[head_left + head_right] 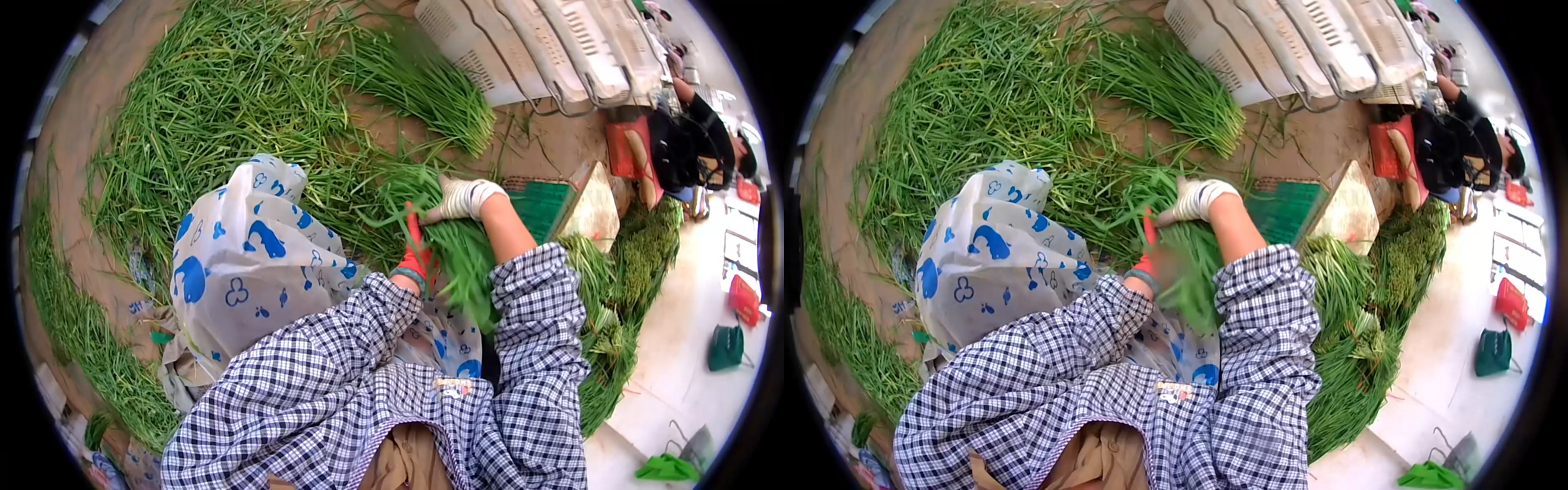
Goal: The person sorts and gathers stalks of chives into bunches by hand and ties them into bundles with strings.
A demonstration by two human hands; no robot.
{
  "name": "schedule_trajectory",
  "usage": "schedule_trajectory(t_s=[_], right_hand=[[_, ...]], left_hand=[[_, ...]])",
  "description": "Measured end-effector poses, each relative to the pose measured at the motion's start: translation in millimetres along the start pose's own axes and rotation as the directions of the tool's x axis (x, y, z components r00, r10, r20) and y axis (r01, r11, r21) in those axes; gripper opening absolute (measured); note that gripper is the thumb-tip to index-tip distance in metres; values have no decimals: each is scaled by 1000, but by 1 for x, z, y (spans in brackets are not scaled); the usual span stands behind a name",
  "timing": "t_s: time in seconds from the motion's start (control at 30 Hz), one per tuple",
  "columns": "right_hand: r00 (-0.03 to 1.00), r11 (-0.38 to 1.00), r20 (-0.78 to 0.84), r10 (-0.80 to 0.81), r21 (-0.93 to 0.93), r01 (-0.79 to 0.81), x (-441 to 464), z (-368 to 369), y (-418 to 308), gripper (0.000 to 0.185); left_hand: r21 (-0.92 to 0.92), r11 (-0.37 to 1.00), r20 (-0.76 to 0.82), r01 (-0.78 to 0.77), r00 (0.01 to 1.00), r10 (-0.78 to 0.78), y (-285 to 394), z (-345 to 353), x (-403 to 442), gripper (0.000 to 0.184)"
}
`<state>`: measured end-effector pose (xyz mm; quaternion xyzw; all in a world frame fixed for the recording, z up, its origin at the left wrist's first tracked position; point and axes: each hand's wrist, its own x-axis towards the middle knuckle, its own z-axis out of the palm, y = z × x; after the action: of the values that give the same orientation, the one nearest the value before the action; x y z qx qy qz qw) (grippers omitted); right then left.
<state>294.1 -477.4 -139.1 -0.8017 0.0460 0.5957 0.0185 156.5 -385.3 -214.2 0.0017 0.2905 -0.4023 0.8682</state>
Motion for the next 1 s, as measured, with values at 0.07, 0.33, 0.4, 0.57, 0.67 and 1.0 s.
schedule_trajectory(t_s=[0.07, 0.33, 0.4, 0.57, 0.67, 1.0], right_hand=[[996, 999, -79, -45, -10, 45, 13, 16, 5, 129], [938, 999, -348, 6, 43, 9, -98, 70, 11, 95], [918, 999, -395, 24, 36, -10, -116, 104, 5, 83], [807, 993, -579, -114, -42, 110, -153, 172, -2, 92], [777, 794, -608, -162, 387, 468, -199, 170, 25, 71], [313, -786, -949, -47, 228, 575, -163, 115, 29, 70]], left_hand=[[-15, 999, -87, 34, 996, -36, 2, -10, 7, 96], [-45, 982, 123, 181, 977, -174, -36, -25, 15, 95], [-148, 951, 270, 272, 936, -226, -45, -29, 16, 70], [307, 920, 180, 243, 935, -307, -39, -26, 2, 38], [689, 722, 188, 66, 946, -265, -15, 12, -24, 29], [965, 166, 242, -205, 936, -255, 23, 90, -168, 50]])
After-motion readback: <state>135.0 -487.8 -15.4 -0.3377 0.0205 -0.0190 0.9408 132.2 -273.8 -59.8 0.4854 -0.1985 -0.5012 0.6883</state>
